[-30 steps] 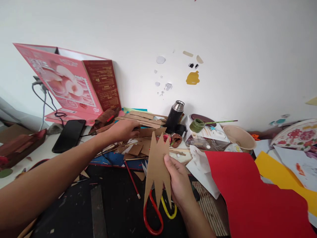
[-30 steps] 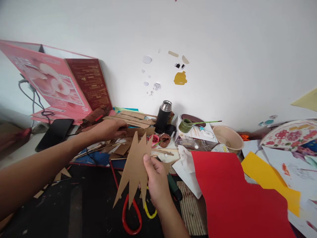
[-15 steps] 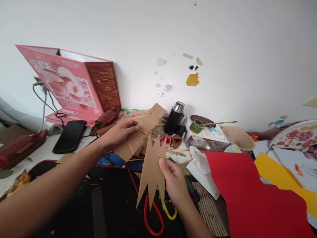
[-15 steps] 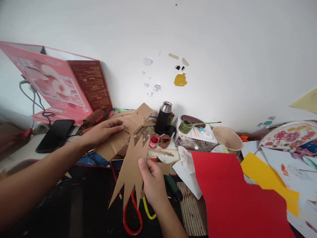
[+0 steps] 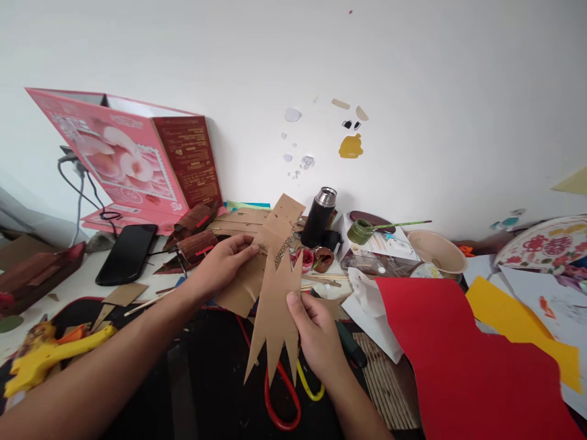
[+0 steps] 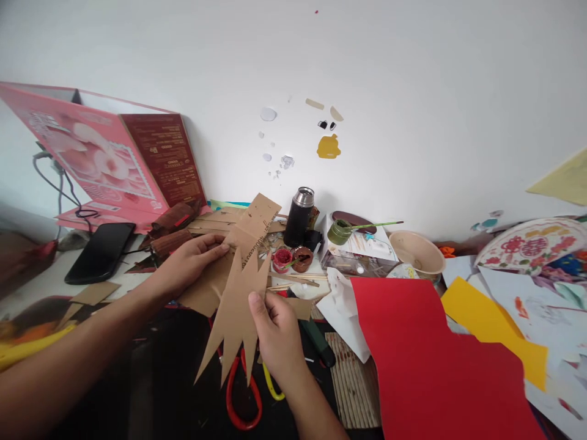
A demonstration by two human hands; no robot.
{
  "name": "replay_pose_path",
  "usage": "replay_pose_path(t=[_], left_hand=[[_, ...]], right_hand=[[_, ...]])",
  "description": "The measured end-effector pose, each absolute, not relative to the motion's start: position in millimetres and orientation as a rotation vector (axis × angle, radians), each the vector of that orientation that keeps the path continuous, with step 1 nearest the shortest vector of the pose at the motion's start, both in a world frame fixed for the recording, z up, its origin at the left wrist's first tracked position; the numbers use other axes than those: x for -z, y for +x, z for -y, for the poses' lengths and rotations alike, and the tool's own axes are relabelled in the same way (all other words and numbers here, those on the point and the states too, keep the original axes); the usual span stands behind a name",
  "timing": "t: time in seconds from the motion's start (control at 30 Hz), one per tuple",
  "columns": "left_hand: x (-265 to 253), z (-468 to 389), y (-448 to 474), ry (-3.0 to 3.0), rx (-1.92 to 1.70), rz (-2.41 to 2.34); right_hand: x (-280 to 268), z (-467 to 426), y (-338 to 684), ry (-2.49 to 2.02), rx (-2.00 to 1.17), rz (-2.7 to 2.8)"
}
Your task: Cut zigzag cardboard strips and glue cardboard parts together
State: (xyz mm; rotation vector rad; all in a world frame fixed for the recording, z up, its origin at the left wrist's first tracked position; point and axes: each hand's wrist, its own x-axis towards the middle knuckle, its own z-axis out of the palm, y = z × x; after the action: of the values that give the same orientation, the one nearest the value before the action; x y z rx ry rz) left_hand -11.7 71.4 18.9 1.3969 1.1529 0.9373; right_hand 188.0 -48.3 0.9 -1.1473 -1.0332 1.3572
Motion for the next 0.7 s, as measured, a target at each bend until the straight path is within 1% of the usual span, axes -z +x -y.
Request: replay_pose_path(t=[0.17,0.43,0.7], left_hand=[[-26,-53,-8,1.405,-0.89,-1.137],[-39,-22,-7,1.13,-0.926,-1.103],[-22,3,-5,0.928,-1.049,-1.031]], right_hand=[[1,49,189,-1.159,-1.348,1.028],[7,46,189,-1.158,-1.325,1.084],[20,43,191,-1.193,-1.27,1.152]])
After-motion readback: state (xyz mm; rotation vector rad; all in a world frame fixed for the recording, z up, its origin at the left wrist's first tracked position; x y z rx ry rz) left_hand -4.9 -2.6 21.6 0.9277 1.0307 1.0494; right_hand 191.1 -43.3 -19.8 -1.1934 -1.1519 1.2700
